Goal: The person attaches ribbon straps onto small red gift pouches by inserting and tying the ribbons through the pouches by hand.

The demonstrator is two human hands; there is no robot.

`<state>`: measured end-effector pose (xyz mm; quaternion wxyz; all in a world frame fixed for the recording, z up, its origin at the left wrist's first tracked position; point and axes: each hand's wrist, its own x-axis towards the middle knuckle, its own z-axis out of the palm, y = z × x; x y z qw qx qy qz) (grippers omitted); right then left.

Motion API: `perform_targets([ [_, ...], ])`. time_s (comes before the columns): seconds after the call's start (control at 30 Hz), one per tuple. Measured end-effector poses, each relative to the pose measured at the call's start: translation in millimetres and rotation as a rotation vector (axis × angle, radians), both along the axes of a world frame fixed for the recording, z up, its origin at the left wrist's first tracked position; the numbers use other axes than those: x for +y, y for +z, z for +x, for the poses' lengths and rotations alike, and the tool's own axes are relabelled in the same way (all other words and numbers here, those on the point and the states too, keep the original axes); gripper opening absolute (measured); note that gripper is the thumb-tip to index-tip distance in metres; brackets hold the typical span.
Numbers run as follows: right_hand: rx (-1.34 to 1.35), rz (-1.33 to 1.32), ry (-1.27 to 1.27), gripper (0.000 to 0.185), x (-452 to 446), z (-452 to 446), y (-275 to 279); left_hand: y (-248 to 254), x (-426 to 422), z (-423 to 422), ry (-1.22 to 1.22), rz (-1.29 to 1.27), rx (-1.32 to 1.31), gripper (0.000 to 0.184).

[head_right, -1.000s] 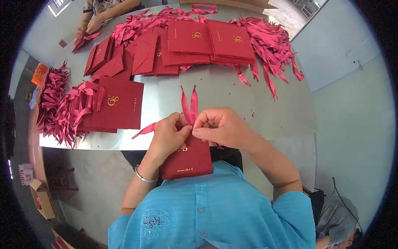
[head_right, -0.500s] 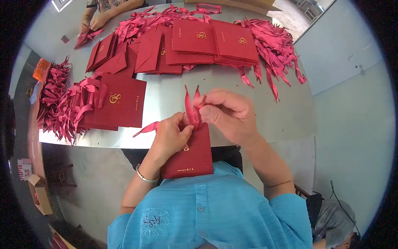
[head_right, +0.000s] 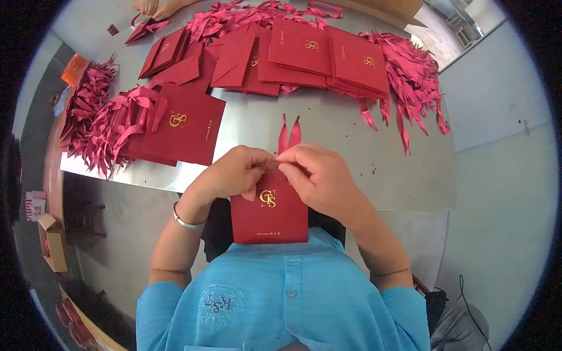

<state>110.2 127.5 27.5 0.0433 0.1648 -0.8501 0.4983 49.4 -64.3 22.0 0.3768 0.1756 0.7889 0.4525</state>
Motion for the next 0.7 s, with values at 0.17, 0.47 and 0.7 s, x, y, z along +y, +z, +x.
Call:
perform_targets([
  [0.17,0.122,0.173,0.002,0.008,-6,0,-32,-22,-8,-2,0.099,0.25,-0.168,0.027],
  [0.47,0.072,0.101,-0.034,0.007,-13,0,-27,-3,-43,-8,-0.107,0.186,-0.112,0.029],
  [0.7,0.112,0.138,-0.018,0.008,-13,-1,-25,-24,-50,2,0.058,0.374,-0.145,0.033],
])
